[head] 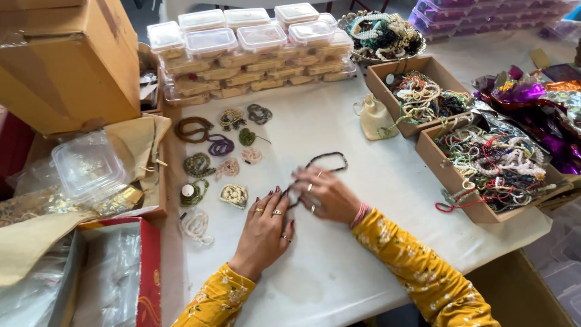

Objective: The person is sorting and examining various necklaces and jewelry items on a table.

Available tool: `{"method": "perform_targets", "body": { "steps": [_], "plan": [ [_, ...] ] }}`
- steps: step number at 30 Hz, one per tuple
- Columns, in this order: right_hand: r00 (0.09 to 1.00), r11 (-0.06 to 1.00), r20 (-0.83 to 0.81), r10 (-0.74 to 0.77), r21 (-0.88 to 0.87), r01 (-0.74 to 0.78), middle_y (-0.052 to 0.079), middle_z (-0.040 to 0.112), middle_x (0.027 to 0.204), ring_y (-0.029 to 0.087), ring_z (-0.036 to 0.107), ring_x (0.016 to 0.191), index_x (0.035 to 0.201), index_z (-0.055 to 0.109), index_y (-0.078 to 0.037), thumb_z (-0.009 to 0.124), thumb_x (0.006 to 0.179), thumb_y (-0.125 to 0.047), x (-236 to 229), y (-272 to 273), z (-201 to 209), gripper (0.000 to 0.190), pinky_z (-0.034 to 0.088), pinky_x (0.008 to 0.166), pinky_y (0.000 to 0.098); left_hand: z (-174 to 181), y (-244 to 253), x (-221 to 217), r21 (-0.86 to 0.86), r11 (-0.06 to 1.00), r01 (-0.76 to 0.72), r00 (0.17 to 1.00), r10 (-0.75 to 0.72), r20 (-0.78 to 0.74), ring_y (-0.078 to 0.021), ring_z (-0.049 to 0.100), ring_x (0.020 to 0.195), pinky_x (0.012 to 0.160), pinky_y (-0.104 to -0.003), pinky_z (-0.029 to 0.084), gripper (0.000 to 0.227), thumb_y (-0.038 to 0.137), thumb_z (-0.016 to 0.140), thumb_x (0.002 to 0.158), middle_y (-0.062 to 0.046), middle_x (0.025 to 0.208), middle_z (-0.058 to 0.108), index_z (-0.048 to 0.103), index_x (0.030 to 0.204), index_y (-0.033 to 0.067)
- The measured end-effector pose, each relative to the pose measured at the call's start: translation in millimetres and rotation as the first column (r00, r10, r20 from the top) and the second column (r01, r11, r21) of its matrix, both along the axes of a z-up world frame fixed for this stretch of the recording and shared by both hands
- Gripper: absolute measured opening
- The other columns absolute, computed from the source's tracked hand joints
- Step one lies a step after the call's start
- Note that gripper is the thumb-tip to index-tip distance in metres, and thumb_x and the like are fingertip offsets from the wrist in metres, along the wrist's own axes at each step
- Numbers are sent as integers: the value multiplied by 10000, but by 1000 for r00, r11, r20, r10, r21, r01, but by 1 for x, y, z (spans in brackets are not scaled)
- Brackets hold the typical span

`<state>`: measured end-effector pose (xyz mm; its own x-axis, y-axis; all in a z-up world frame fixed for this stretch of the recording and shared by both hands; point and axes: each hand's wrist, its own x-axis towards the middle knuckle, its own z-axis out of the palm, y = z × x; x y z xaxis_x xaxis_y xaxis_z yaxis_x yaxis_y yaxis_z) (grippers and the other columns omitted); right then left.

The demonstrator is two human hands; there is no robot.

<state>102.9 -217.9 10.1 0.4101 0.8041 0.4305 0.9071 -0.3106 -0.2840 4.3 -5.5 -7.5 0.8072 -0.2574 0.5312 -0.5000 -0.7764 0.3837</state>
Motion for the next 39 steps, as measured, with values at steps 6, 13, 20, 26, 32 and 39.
{"method": "perform_targets", "body": {
  "steps": [6, 13, 20, 26, 32, 39],
  "plan": [
    [940, 937, 37, -338, -85, 340, 188, 562, 1453, 359, 461, 1383, 1399, 595, -64, 693, 934, -315, 38, -36, 0, 537, 304, 1132, 568, 2, -3, -4, 58, 998, 35, 999, -35, -13, -397, 554, 1259, 1087, -460, 419, 453, 177, 620, 889, -253, 1358, 602, 622, 1272, -64],
    [850, 848, 92, -518, -70, 525, 136, 660, 1331, 310, 587, 1259, 1280, 702, -131, 683, 944, -225, 55, -66, -15, 350, 425, 1089, 480, -6, -1, -7, 176, 984, -28, 995, 10, 103, -327, 675, 1024, 918, -403, 525, 228, 155, 631, 933, -183, 1128, 695, 704, 1053, -24],
    [833, 833, 40, -551, 94, 546, 105, 705, 884, 292, 658, 911, 970, 757, -71, 774, 861, -122, 44, -55, 2, 121, 533, 855, 401, 10, 0, -10, 268, 952, -149, 978, 101, 185, -271, 644, 821, 783, -403, 514, 184, 210, 644, 937, -103, 884, 645, 682, 938, 31],
    [670, 722, -338, -661, -42, 691, 75, 644, 633, 195, 605, 567, 915, 743, -36, 790, 885, -190, 40, -51, 6, 163, 489, 567, 342, 9, 1, -8, 252, 950, -187, 974, 144, 177, -281, 646, 866, 832, -405, 515, 183, 218, 642, 920, -110, 921, 645, 662, 963, 42],
    [666, 744, -473, -577, 32, 667, 110, 706, 726, 170, 549, 628, 1073, 799, -66, 705, 957, -95, 51, -73, 6, 152, 446, 568, 351, 9, 1, -9, 240, 955, -175, 973, 129, 194, -284, 652, 892, 843, -407, 515, 181, 213, 649, 917, -114, 1008, 668, 669, 975, 42],
    [985, 981, -65, -160, 96, 166, 112, 763, 1142, 259, 649, 1025, 1031, 832, -64, 694, 692, 51, 51, -77, 3, 384, 541, 884, 381, 7, 1, -8, 240, 958, -159, 979, 121, 166, -284, 658, 905, 837, -402, 518, 197, 208, 668, 912, -113, 1032, 675, 688, 996, 30]
  ]
}}
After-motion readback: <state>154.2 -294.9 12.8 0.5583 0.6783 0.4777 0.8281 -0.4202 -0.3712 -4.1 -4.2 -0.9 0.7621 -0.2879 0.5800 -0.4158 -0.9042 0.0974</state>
